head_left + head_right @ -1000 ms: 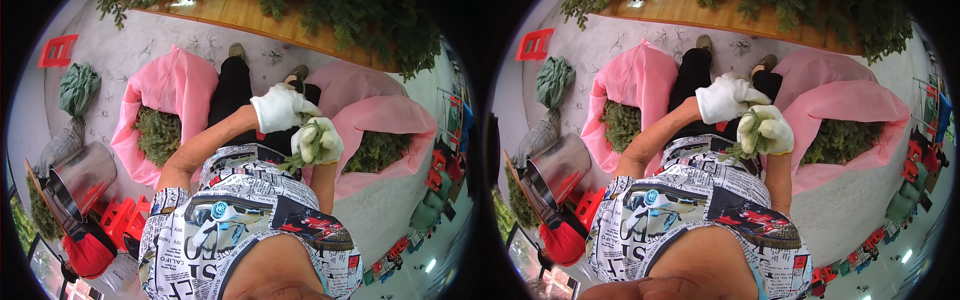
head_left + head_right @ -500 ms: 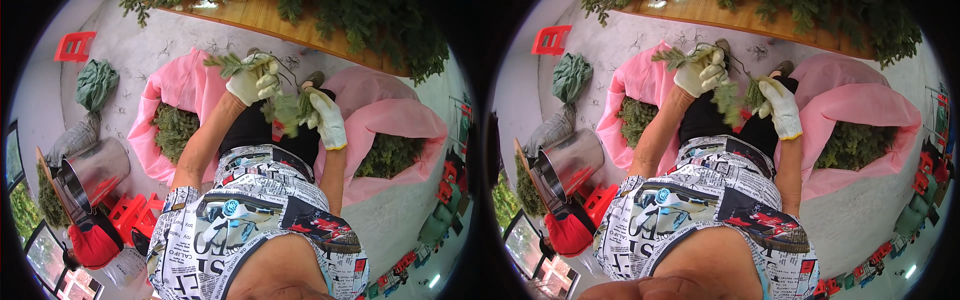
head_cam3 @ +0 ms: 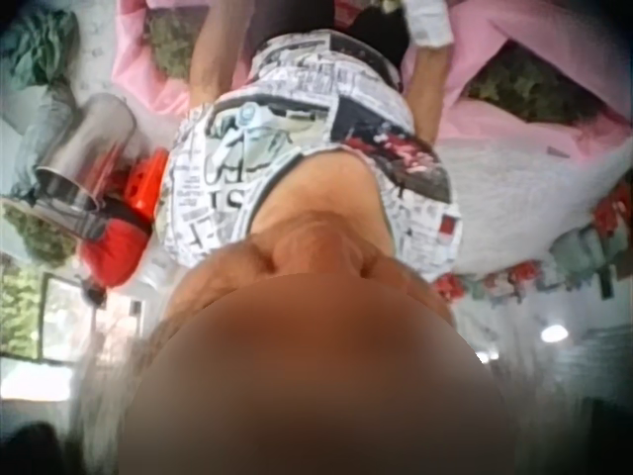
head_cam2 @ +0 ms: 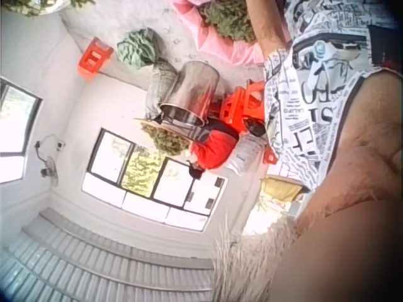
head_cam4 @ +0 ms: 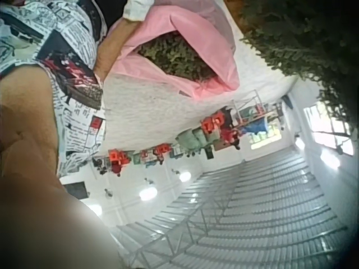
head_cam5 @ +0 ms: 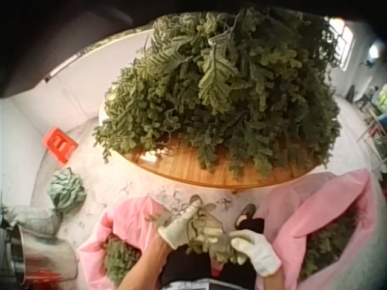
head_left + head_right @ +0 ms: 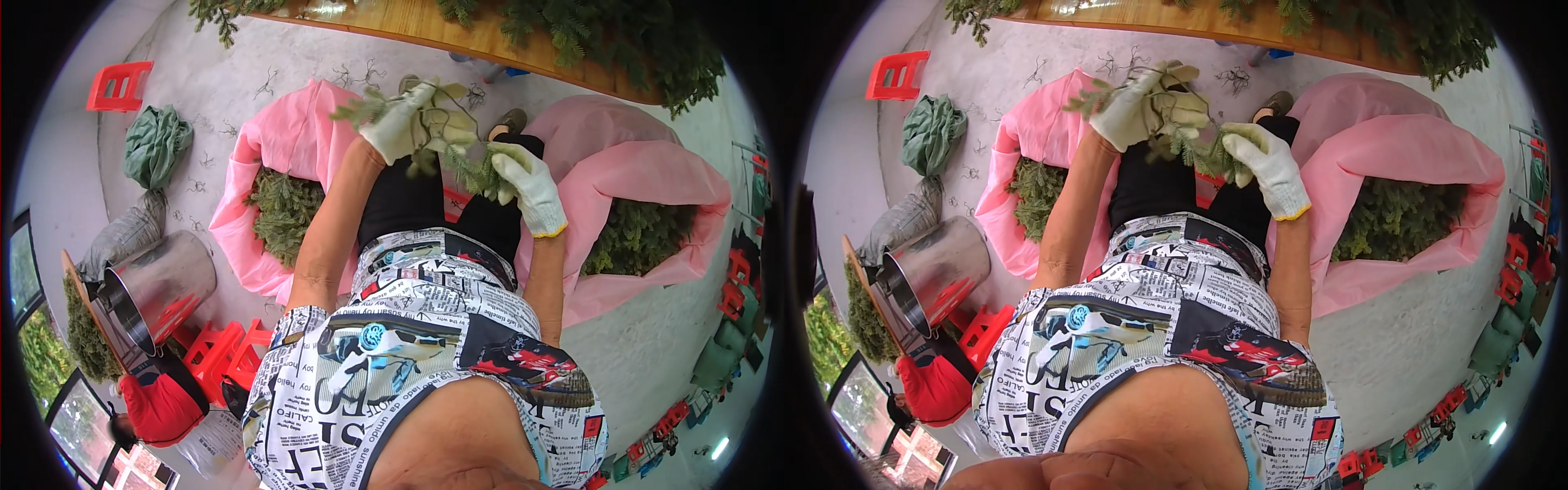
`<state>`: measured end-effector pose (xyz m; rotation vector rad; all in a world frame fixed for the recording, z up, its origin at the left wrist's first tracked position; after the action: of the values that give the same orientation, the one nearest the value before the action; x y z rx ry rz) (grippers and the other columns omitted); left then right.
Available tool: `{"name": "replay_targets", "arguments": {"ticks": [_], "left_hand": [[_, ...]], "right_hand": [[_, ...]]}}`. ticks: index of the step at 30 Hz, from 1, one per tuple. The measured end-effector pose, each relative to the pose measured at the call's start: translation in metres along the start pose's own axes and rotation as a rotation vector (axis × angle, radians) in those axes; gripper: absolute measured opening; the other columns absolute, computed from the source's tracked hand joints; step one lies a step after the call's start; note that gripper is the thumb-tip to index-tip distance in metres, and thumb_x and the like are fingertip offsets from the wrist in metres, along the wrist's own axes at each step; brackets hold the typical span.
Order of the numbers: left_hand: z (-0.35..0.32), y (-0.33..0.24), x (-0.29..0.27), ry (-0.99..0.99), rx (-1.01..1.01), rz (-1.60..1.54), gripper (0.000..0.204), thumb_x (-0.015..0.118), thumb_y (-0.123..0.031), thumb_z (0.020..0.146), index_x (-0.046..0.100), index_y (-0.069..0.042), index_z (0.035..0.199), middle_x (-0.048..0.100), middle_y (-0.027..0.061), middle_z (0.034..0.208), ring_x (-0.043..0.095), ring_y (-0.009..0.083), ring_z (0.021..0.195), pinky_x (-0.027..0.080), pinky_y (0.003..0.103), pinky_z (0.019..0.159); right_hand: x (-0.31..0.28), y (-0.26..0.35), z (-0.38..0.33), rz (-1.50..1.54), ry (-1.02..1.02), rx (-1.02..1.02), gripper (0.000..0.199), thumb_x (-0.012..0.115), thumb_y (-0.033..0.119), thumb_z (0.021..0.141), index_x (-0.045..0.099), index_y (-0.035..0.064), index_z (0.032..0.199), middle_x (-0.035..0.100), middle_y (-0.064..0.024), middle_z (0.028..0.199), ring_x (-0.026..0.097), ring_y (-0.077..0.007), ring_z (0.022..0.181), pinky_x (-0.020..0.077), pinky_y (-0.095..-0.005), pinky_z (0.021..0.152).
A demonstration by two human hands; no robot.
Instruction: Sort through conifer-like green foliage branches on a table and place selected pieces into bags.
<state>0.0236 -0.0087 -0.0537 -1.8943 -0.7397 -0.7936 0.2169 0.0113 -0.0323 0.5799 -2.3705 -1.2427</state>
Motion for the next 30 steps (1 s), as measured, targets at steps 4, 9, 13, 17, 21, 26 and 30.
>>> {"name": "replay_targets", "arguments": {"ticks": [4, 9, 13, 17, 21, 26, 30], "left_hand": [[-0.003, -0.004, 0.009, 0.199, 0.024, -0.135, 0.037, 0.044, -0.029, 0.103, 0.058, -0.001, 0.124, 0.065, 0.0278, 0.112, 0.063, 0.0468, 0.108, 0.053, 0.051, 0.088], [-0.009, -0.011, 0.005, 0.151, 0.177, -0.272, 0.031, 0.048, -0.022, 0.099, 0.064, 0.001, 0.112, 0.067, 0.0231, 0.098, 0.066, 0.0434, 0.097, 0.053, 0.052, 0.087], [-0.009, -0.014, 0.021, 0.323, 0.259, -0.395, 0.029, 0.048, -0.019, 0.096, 0.066, 0.001, 0.104, 0.063, 0.0159, 0.081, 0.064, 0.0345, 0.077, 0.053, 0.050, 0.082], [-0.010, -0.019, 0.038, 0.547, 0.272, -0.485, 0.028, 0.048, -0.018, 0.093, 0.067, 0.001, 0.097, 0.055, 0.0089, 0.065, 0.056, 0.0251, 0.059, 0.053, 0.048, 0.076], [-0.007, -0.022, 0.044, 0.589, 0.241, -0.478, 0.027, 0.048, -0.019, 0.091, 0.067, 0.001, 0.091, 0.045, 0.0036, 0.057, 0.043, 0.0181, 0.049, 0.052, 0.046, 0.071], [-0.009, -0.013, 0.058, 0.581, 0.212, -0.211, 0.027, 0.046, -0.022, 0.092, 0.064, -0.001, 0.089, 0.044, 0.0014, 0.056, 0.045, 0.0150, 0.051, 0.049, 0.044, 0.073], [-0.013, -0.006, 0.088, 0.627, 0.258, -0.256, 0.027, 0.045, -0.018, 0.093, 0.064, 0.001, 0.090, 0.048, 0.0050, 0.059, 0.049, 0.0192, 0.051, 0.051, 0.042, 0.066]], "right_hand": [[0.001, 0.004, 0.000, -0.187, -0.037, -0.076, 0.032, 0.066, 0.019, 0.091, 0.066, -0.0027, 0.113, 0.067, -0.0060, 0.089, 0.057, -0.0099, 0.064, 0.0459, -0.0203, 0.059], [0.003, 0.009, -0.009, -0.257, 0.074, -0.017, 0.031, 0.067, 0.021, 0.089, 0.068, 0.0007, 0.112, 0.069, -0.0056, 0.090, 0.060, -0.0118, 0.072, 0.0477, -0.0222, 0.066], [0.013, 0.013, -0.008, -0.477, 0.044, -0.053, 0.034, 0.069, 0.024, 0.085, 0.068, 0.0054, 0.114, 0.069, -0.0068, 0.093, 0.062, -0.0157, 0.076, 0.0491, -0.0256, 0.069], [0.030, 0.020, -0.004, -0.763, -0.073, -0.137, 0.038, 0.070, 0.026, 0.083, 0.068, 0.0089, 0.116, 0.070, -0.0070, 0.098, 0.063, -0.0194, 0.079, 0.0500, -0.0285, 0.072], [0.035, 0.031, -0.009, -0.983, -0.191, -0.206, 0.039, 0.070, 0.027, 0.083, 0.066, 0.0087, 0.117, 0.070, -0.0042, 0.103, 0.064, -0.0205, 0.083, 0.0497, -0.0287, 0.077], [0.036, 0.066, -0.035, -1.462, -0.483, -0.468, 0.040, 0.070, 0.028, 0.081, 0.065, 0.0067, 0.115, 0.069, -0.0078, 0.107, 0.065, -0.0262, 0.087, 0.0507, -0.0321, 0.080], [0.050, 0.076, -0.031, -1.209, -0.419, -0.955, 0.046, 0.071, 0.032, 0.075, 0.066, 0.0097, 0.115, 0.069, -0.0104, 0.107, 0.065, -0.0302, 0.088, 0.0508, -0.0399, 0.076]]}}
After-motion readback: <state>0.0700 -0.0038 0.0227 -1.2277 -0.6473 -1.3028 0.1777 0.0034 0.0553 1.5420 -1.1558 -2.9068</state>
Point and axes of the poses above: each hand's wrist, its own z-axis towards the middle knuckle, its own x-axis out of the palm, y = z × x, the point moved 7 cm from there along z, towards the middle knuckle
